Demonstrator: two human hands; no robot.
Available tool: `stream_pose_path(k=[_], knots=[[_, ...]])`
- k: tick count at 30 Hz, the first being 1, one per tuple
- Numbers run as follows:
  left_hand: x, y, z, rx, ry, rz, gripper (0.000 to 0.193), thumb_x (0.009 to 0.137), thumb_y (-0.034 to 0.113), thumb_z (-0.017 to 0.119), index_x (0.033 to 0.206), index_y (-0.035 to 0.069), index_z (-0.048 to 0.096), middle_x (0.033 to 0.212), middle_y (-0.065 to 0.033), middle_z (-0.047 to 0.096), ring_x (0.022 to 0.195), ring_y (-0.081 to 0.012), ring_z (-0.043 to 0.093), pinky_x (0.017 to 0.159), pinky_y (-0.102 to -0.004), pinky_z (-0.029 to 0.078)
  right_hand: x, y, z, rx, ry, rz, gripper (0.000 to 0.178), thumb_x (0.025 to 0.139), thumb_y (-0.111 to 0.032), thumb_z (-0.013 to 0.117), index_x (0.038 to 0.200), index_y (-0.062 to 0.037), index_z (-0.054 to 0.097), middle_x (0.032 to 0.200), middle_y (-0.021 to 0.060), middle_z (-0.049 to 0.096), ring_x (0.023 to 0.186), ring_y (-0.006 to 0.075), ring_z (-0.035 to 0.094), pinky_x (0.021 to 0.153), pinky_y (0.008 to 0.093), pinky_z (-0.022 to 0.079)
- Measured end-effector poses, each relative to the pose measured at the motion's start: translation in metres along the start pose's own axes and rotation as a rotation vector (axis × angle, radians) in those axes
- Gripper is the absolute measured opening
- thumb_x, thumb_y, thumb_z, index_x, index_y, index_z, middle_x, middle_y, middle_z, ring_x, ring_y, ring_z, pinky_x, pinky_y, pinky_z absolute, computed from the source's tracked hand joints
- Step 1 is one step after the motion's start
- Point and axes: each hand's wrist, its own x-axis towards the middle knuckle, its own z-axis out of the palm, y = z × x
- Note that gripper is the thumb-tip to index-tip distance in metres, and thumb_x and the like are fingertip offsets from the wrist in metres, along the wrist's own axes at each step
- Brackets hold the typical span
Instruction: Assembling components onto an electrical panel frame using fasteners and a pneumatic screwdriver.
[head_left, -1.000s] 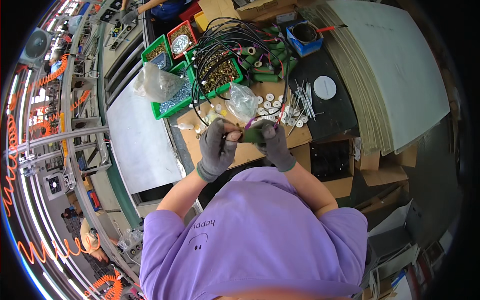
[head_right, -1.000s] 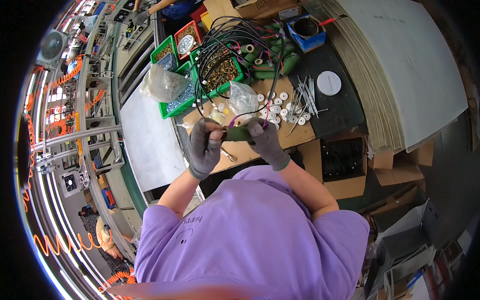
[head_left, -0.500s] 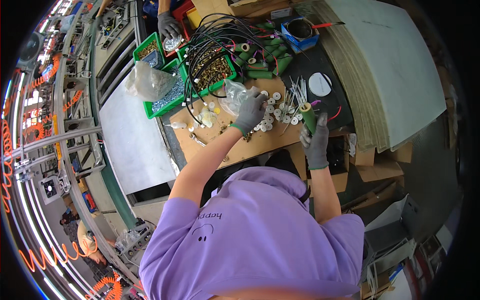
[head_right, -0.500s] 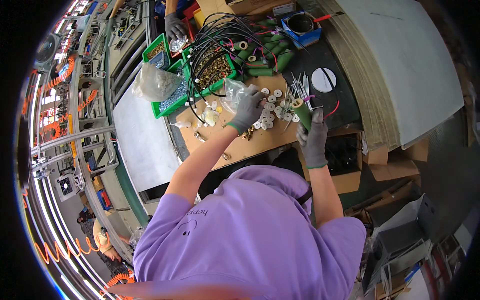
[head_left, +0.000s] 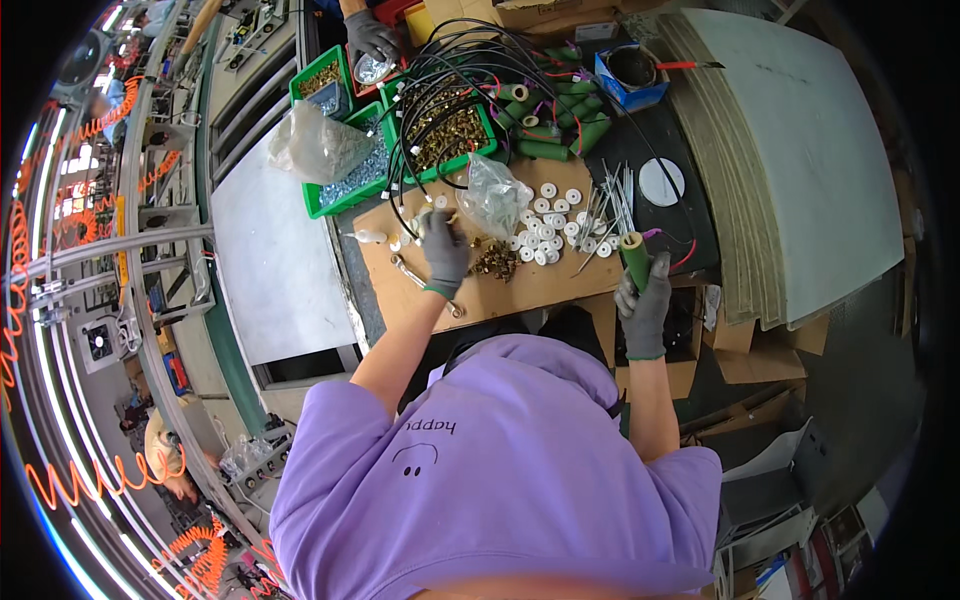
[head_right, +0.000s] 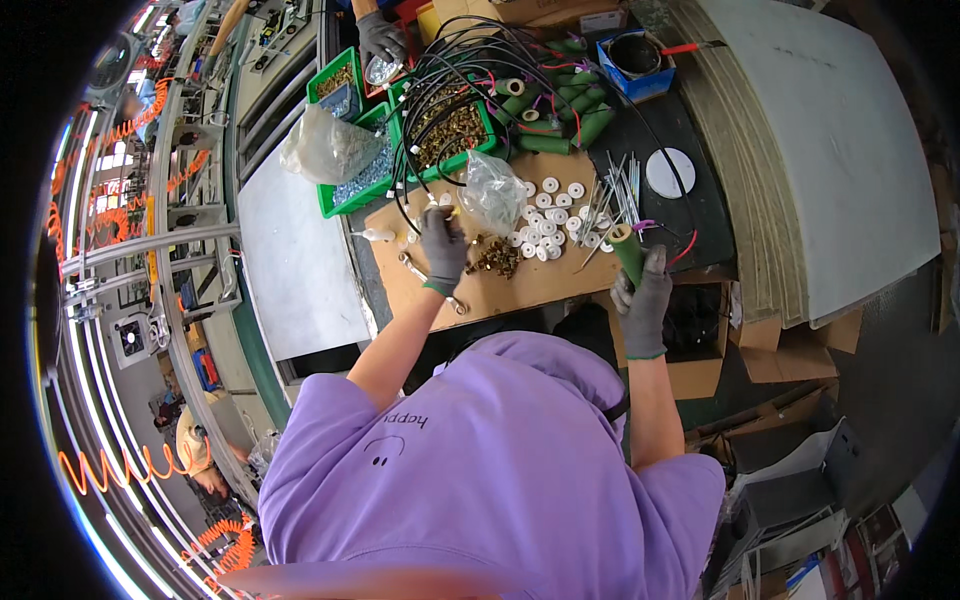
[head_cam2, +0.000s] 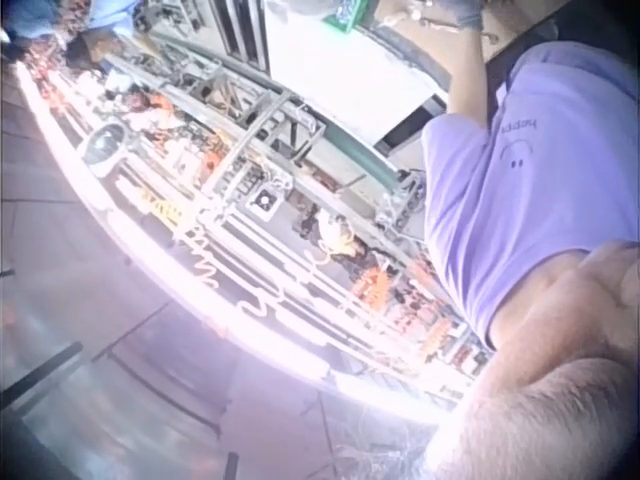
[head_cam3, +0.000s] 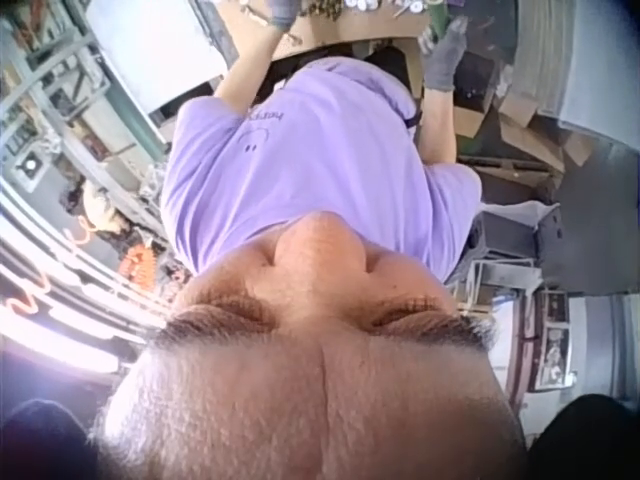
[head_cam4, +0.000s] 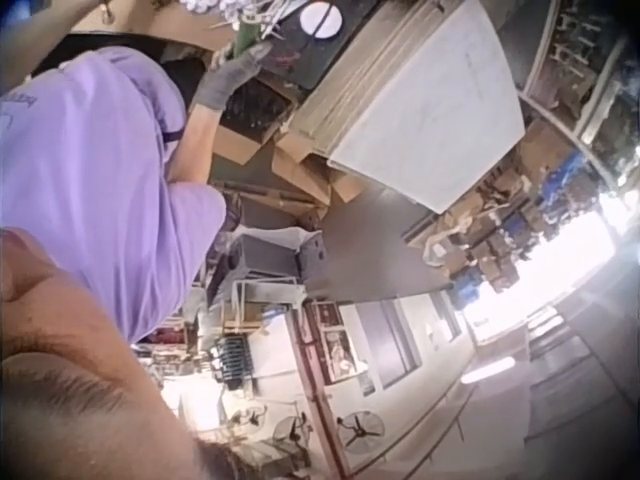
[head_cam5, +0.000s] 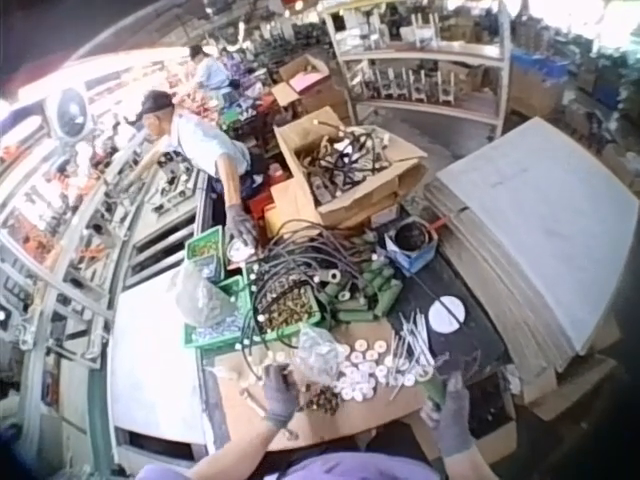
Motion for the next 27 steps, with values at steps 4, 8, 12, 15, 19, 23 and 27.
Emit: stream_pose_path(k=[4,8,12,15,19,23,27], knots=[[0.004,-0.036,-0.012,0.1,-0.143,-0.088,0.02,0.08,0.007,0.055,0.099,0.005,0.055,0.097,-0.0179,0.055,0.085,-0.038,0.055,0.071,-0.0442,0.046,0.005,0.008,0.003,-0.025,-0.02,0.043,0.048,0.085,-0.059,0.05,0.084,-0.0114,0.047,0.055,-0.0016,0.038,0.035,0.0045,0.032,0.031,0.0178,0.024],[0.019,-0.052,-0.002,0.222,-0.191,-0.132,0.022,0.082,0.015,0.056,0.102,0.005,0.056,0.1,-0.0215,0.055,0.086,-0.0407,0.056,0.071,-0.046,0.046,0.006,0.008,0.011,0.017,-0.014,0.046,0.047,0.086,-0.055,0.052,0.085,-0.0087,0.049,0.054,-0.0001,0.042,0.035,0.0055,0.033,0.032,0.0195,0.025],[0.034,-0.056,0.009,0.375,-0.289,-0.227,0.024,0.083,0.021,0.055,0.1,0.004,0.055,0.099,-0.0221,0.055,0.085,-0.04,0.057,0.072,-0.0468,0.047,0.004,0.004,0.011,0.009,-0.025,0.03,0.045,0.087,-0.053,0.051,0.083,-0.0088,0.049,0.053,0.0004,0.043,0.035,0.0058,0.033,0.032,0.0195,0.025],[0.037,-0.059,0.011,0.411,-0.31,-0.251,0.022,0.085,0.024,0.055,0.094,0.004,0.057,0.095,-0.0235,0.057,0.085,-0.0408,0.057,0.072,-0.0475,0.046,0.002,0.006,0.004,0.043,-0.037,0.041,0.044,0.089,-0.052,0.05,0.082,-0.0083,0.05,0.053,0.0004,0.043,0.035,0.0058,0.033,0.031,0.0194,0.025],[0.04,-0.053,0.003,0.41,-0.3,-0.319,0.019,0.082,0.019,0.059,0.094,0.004,0.056,0.096,-0.0205,0.059,0.087,-0.0386,0.058,0.071,-0.0454,0.047,-0.002,0.007,-0.002,0.052,-0.011,0.015,0.043,0.089,-0.051,0.05,0.081,-0.0081,0.05,0.052,0.0002,0.043,0.034,0.0059,0.032,0.031,0.0196,0.025],[0.03,-0.024,-0.007,0.141,-0.075,-0.203,0.014,0.082,0.01,0.058,0.094,0.004,0.055,0.085,-0.0136,0.061,0.079,-0.0354,0.06,0.066,-0.0404,0.047,-0.003,0.007,-0.012,0.069,0.025,0.037,0.043,0.089,-0.05,0.05,0.08,-0.0076,0.051,0.053,-0.0002,0.043,0.034,0.0059,0.033,0.031,0.0199,0.025],[0.035,0.037,-0.012,-0.291,-0.277,0.002,0.027,0.075,-0.006,0.052,0.099,0.003,0.06,0.084,-0.0108,0.058,0.071,-0.0207,0.06,0.061,-0.0285,0.047,-0.002,0.005,-0.015,0.084,0.064,0.051,0.042,0.09,-0.048,0.051,0.081,-0.0071,0.051,0.054,0.0,0.044,0.034,0.0059,0.033,0.031,0.0198,0.026]])
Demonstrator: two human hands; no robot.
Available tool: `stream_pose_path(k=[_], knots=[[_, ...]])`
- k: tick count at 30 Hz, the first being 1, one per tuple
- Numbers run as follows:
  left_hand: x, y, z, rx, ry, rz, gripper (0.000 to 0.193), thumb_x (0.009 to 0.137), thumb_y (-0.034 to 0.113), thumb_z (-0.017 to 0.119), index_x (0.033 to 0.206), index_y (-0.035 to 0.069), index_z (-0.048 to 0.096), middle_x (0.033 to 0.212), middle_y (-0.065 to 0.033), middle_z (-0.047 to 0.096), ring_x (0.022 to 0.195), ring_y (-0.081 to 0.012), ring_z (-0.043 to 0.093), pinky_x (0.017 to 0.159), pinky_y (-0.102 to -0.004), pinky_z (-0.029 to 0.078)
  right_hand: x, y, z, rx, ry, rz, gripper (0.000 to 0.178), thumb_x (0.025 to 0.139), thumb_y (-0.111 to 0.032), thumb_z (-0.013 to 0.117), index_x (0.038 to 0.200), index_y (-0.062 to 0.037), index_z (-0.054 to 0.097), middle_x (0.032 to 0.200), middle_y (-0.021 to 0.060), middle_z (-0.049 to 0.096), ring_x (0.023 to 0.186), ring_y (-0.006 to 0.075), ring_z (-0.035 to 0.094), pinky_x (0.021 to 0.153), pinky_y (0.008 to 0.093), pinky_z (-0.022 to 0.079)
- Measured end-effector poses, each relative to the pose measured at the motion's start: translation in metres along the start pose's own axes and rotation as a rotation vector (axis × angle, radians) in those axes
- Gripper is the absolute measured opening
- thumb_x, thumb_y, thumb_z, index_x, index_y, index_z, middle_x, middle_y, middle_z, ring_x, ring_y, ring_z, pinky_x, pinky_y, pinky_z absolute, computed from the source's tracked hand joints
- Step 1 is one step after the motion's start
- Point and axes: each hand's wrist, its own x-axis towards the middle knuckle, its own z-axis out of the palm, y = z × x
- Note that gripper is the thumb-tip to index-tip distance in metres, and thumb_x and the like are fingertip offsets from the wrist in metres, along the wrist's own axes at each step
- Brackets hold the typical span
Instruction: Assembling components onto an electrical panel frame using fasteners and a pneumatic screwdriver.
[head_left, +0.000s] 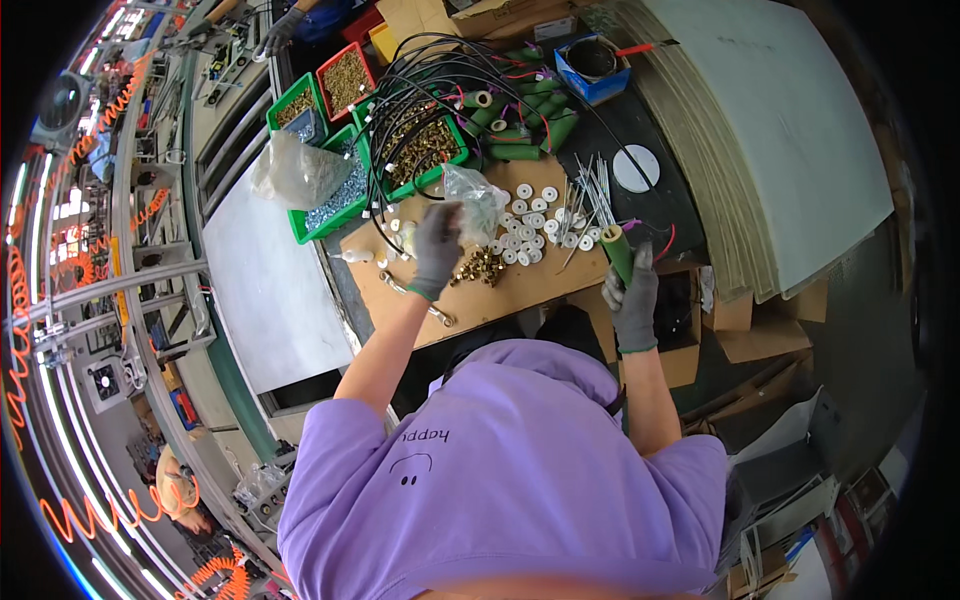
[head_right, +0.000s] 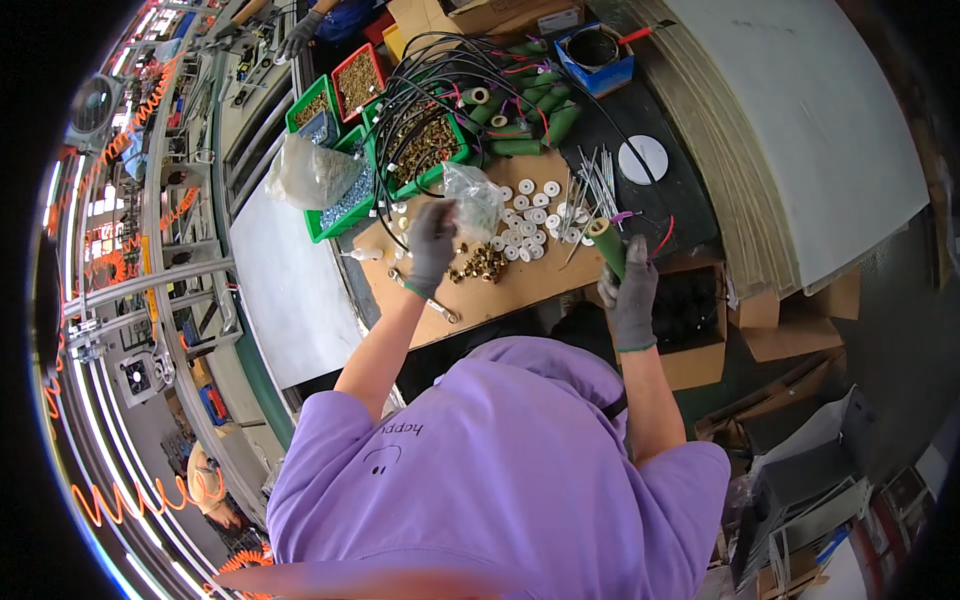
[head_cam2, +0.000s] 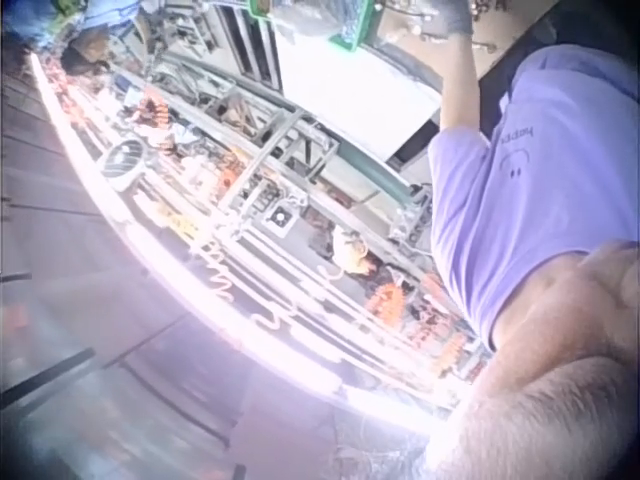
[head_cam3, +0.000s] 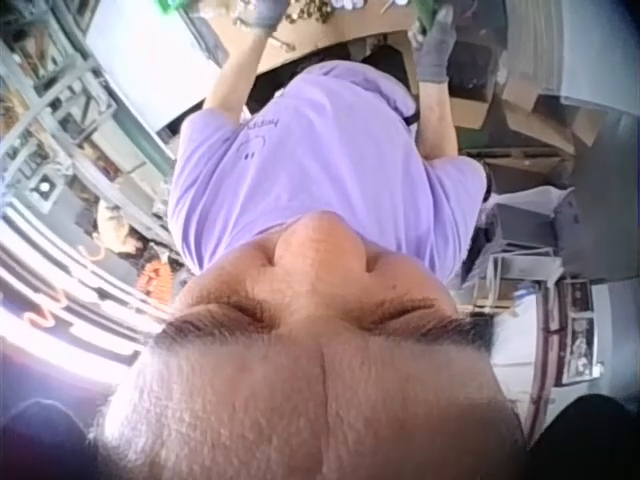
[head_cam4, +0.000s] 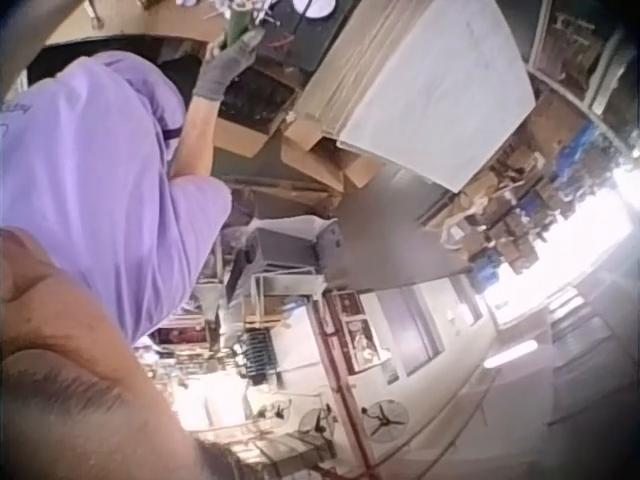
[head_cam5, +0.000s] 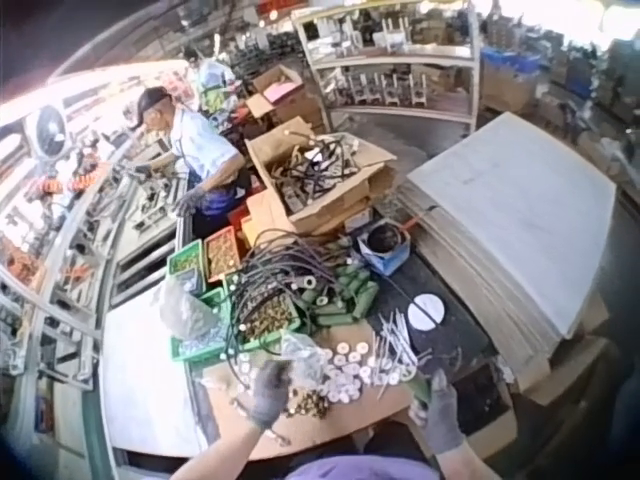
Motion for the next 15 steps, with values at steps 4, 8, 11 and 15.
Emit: stream_pose_path(k=[4,8,11,15], knots=[[0.03,0.032,0.05,0.008,-0.249,0.143,0.014,0.078,0.012,0.063,0.091,0.005,0.061,0.084,-0.0144,0.059,0.069,-0.0299,0.058,0.062,-0.036,0.046,-0.002,-0.001,0.003,-0.012,-0.013,-0.022,0.041,0.09,-0.047,0.051,0.08,-0.0074,0.049,0.054,0.0005,0.044,0.034,0.0062,0.034,0.031,0.0197,0.027],[0.057,0.037,0.09,0.337,-0.265,0.289,0.015,0.08,0.016,0.057,0.093,0.008,0.06,0.085,-0.0152,0.061,0.073,-0.0335,0.059,0.064,-0.0424,0.047,-0.003,0.0,0.0,0.016,0.007,-0.024,0.04,0.09,-0.047,0.051,0.079,-0.0082,0.048,0.055,0.0015,0.046,0.034,0.0065,0.035,0.031,0.0195,0.027],[0.062,0.029,0.112,0.511,-0.446,0.176,0.019,0.081,0.018,0.055,0.097,0.009,0.057,0.088,-0.0173,0.061,0.078,-0.0357,0.06,0.067,-0.045,0.047,-0.005,0.0,-0.004,0.032,0.025,-0.021,0.04,0.09,-0.047,0.052,0.079,-0.0084,0.047,0.055,0.0018,0.046,0.034,0.0067,0.036,0.03,0.0194,0.027],[0.068,0.025,0.129,0.525,-0.58,0.079,0.023,0.082,0.016,0.052,0.103,0.008,0.054,0.092,-0.021,0.061,0.085,-0.0379,0.06,0.071,-0.0462,0.048,-0.008,0.0,-0.007,0.039,0.043,-0.014,0.04,0.089,-0.047,0.053,0.079,-0.009,0.046,0.054,0.0018,0.046,0.034,0.0068,0.036,0.03,0.0197,0.027]])
